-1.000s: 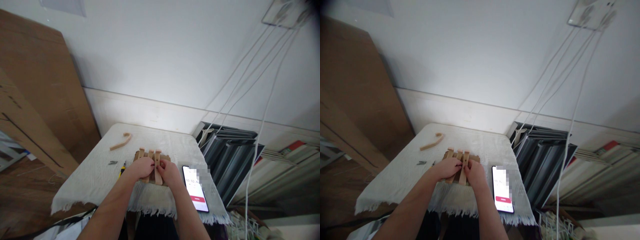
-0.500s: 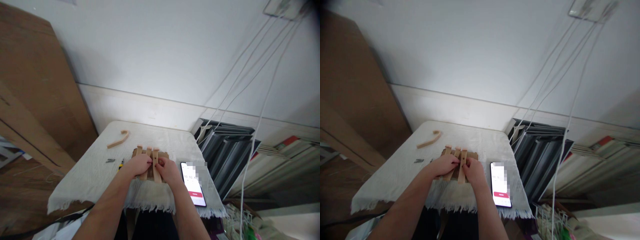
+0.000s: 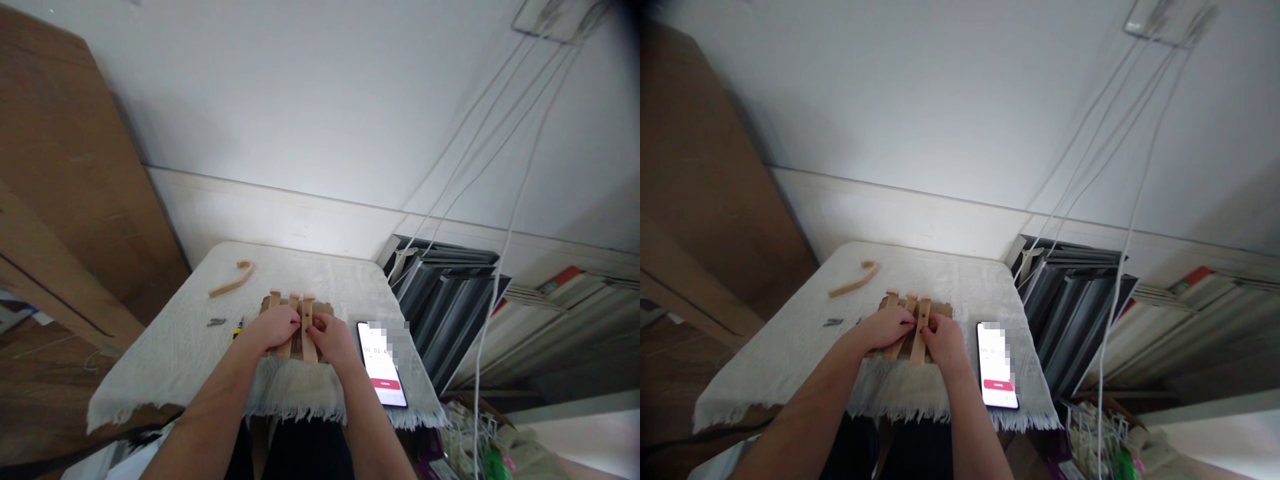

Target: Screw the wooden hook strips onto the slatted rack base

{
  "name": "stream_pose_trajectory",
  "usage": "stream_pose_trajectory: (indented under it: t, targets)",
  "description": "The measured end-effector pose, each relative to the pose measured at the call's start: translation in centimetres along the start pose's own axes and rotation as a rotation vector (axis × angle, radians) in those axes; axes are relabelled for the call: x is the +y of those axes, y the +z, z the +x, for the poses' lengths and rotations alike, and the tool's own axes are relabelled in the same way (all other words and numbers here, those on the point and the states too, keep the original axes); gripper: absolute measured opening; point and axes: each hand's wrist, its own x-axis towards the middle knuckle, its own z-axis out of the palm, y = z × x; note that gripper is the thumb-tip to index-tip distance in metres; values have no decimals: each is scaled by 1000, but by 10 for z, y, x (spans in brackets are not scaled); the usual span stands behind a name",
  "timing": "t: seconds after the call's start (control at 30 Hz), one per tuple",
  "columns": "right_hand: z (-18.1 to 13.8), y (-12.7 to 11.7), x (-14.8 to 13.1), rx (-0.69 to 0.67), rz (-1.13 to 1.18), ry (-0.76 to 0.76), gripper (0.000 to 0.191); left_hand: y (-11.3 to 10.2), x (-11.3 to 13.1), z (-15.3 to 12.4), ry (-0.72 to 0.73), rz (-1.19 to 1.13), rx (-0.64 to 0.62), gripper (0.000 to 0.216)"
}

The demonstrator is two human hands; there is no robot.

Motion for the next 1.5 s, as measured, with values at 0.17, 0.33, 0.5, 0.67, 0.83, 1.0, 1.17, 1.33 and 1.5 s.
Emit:
stream_pose_trajectory:
  t: [0.17, 0.33, 0.5, 0.67, 0.83, 1.0, 1.17, 1.33, 1.5]
  targets:
    - [0, 0, 2, -4, 38, -1, 29, 1, -1, 1, 10, -15, 10, 31]
    - [0, -1, 0, -3, 41, 14, 29, 3, -3, 1, 18, -31, 34, 29]
    - [0, -2, -1, -4, 59, 27, 28, 2, -4, 2, 24, -33, 30, 28]
    - [0, -2, 0, -2, 75, 32, 28, 2, -4, 1, 33, -36, 36, 27]
    - [0, -1, 2, -3, 81, 33, 27, 1, -4, -1, 37, -43, 49, 26]
    - [2, 2, 5, 8, 63, 39, 25, 0, -3, 0, 28, -45, 45, 26]
    - [3, 3, 7, -1, 71, 39, 26, 0, -3, 1, 31, -37, 50, 26]
    - [2, 1, 4, -11, 68, 28, 26, 0, -3, 0, 36, -41, 47, 29]
    - [1, -2, -1, -3, 34, 36, 24, -2, -1, -2, 32, -48, 48, 28]
